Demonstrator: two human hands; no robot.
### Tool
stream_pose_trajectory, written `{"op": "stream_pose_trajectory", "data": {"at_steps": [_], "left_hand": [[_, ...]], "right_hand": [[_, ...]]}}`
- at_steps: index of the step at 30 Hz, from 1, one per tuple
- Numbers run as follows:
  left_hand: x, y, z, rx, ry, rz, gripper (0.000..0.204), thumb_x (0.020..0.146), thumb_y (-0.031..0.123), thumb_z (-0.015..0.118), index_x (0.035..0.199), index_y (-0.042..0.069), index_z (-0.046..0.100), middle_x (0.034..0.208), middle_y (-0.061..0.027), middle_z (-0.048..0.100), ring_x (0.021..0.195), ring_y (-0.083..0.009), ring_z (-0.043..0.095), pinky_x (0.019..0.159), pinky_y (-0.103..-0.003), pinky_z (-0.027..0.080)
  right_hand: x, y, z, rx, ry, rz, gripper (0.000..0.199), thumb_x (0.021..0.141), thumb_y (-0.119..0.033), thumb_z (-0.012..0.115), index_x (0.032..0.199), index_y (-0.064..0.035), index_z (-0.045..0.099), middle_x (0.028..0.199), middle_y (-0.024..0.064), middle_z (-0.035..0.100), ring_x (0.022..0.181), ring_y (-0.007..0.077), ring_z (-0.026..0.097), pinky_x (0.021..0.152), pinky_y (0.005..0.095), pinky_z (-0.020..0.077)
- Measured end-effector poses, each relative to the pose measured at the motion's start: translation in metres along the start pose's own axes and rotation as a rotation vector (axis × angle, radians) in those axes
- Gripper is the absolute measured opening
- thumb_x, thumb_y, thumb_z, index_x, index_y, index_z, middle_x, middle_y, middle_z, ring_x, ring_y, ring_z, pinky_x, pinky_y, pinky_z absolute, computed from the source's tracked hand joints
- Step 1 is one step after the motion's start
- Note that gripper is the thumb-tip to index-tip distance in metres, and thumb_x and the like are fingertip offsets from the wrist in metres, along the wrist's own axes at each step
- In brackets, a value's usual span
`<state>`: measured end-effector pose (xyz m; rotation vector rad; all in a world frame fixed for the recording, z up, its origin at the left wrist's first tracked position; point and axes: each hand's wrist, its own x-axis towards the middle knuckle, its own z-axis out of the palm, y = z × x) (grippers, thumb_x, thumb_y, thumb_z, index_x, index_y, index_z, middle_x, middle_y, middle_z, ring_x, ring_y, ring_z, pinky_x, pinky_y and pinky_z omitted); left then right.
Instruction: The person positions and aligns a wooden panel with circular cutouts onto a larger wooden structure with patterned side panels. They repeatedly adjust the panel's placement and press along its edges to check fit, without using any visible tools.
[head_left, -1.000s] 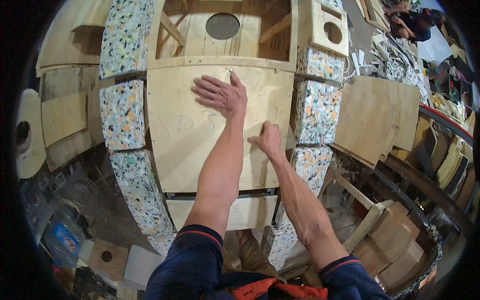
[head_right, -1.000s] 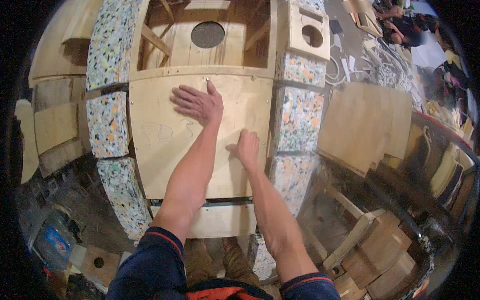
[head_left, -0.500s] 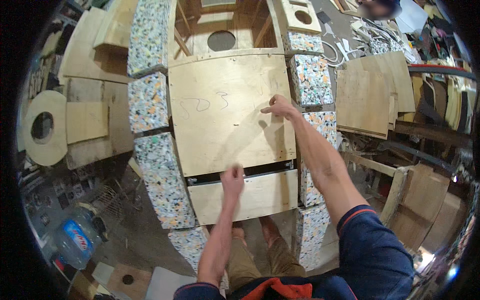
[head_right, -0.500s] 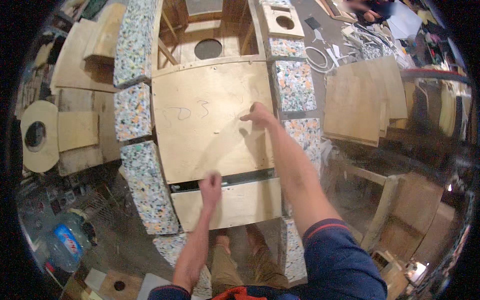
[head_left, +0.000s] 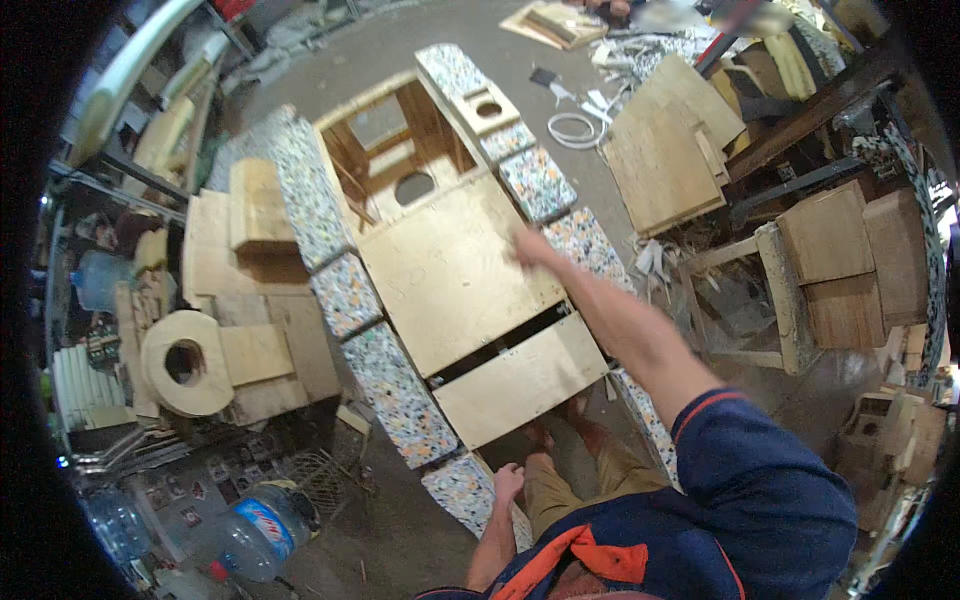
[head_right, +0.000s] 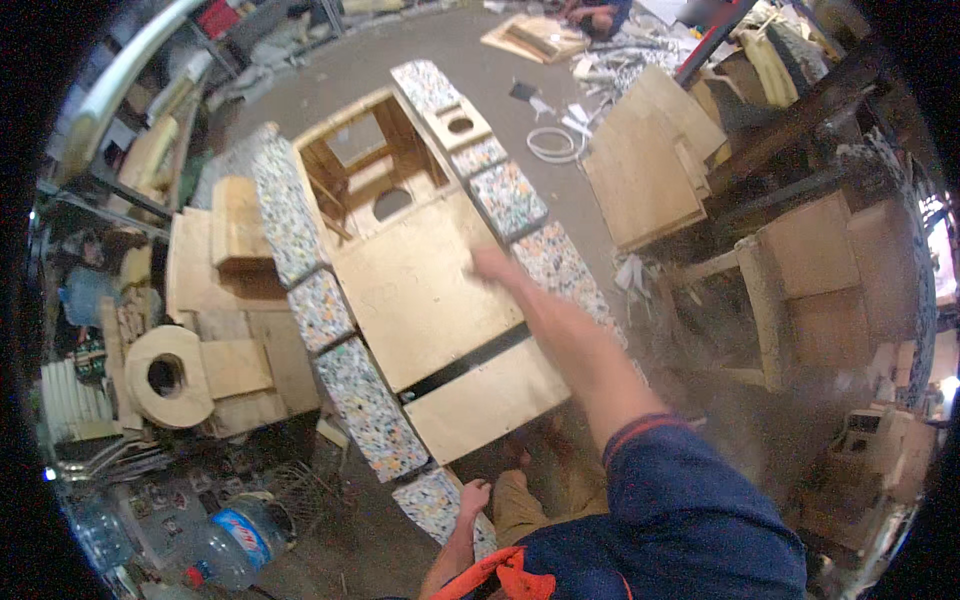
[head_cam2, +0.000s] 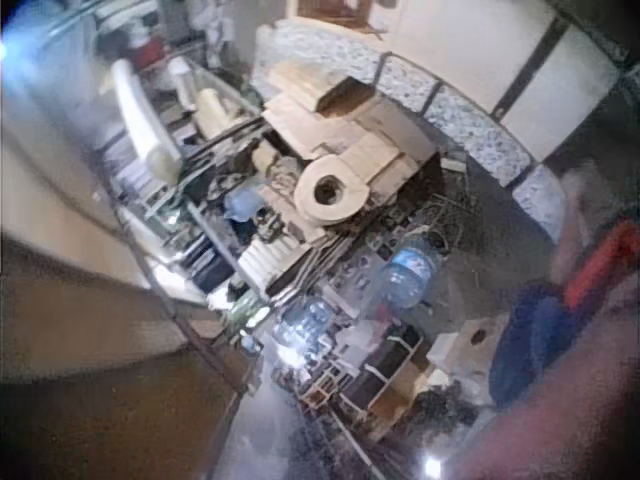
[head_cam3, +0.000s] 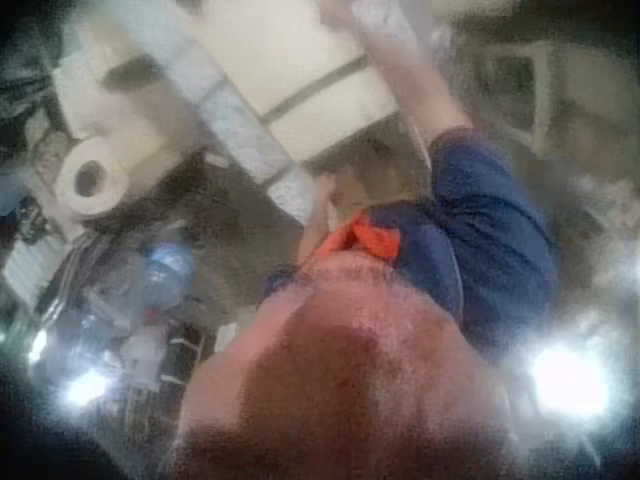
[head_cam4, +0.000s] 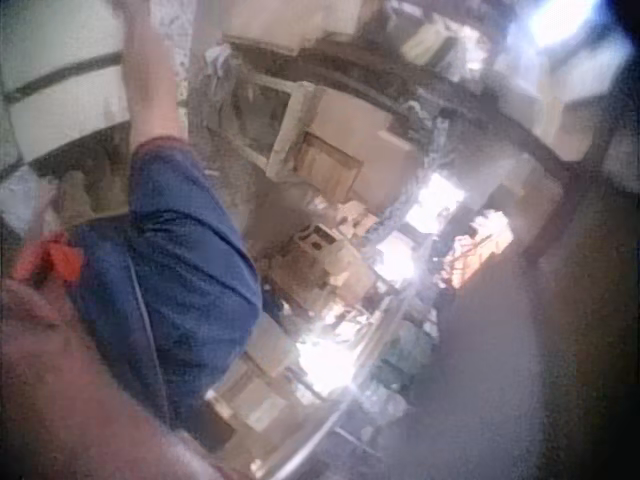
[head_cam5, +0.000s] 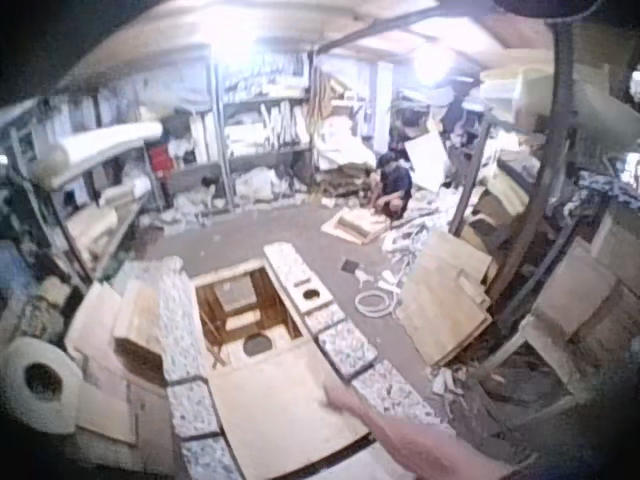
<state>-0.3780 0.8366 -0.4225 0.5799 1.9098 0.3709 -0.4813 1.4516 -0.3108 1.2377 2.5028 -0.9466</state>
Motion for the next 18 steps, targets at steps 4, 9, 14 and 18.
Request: {"op": "stream_pose_trajectory", "data": {"at_steps": [4,9,14,18], "left_hand": [[0.008,0.042,-0.089,-0.059,0.302,0.032,0.047,0.097,0.033,0.07,0.128,-0.002,0.075,0.119,-0.0259,0.078,0.113,-0.0408,0.075,0.1,-0.047,0.058],[-0.036,0.074,-0.152,-0.452,0.467,-0.045,0.042,0.101,0.025,0.072,0.134,-0.002,0.072,0.12,-0.0159,0.08,0.105,-0.0264,0.078,0.087,-0.04,0.06],[-0.118,0.069,-0.086,-0.598,0.515,-0.119,0.044,0.104,0.028,0.069,0.139,0.001,0.069,0.116,-0.0101,0.078,0.096,-0.0201,0.076,0.074,-0.035,0.059],[-0.22,0.035,0.003,-0.295,0.317,-0.328,0.058,0.102,0.034,0.068,0.152,0.004,0.062,0.137,-0.0194,0.074,0.121,-0.0248,0.073,0.103,-0.043,0.055]], "right_hand": [[-0.29,0.048,0.163,-0.038,-0.186,0.015,0.046,0.087,-0.028,0.075,0.125,-0.0012,0.07,0.121,0.027,0.073,0.111,0.0459,0.071,0.094,0.056,0.0578],[-0.528,0.089,0.214,-0.243,-0.792,0.059,0.065,0.088,-0.031,0.076,0.142,0.002,0.059,0.134,0.0262,0.07,0.124,0.0411,0.068,0.104,0.0526,0.0547],[-0.397,0.07,0.152,0.037,-0.307,0.109,0.07,0.09,-0.022,0.071,0.153,0.0009,0.052,0.138,0.0266,0.069,0.12,0.042,0.07,0.104,0.0544,0.0562],[-0.301,0.016,0.016,0.083,0.065,0.034,0.089,0.09,-0.019,0.067,0.162,0.0095,0.024,0.13,0.0306,0.071,0.119,0.0462,0.071,0.106,0.0559,0.0551]]}}
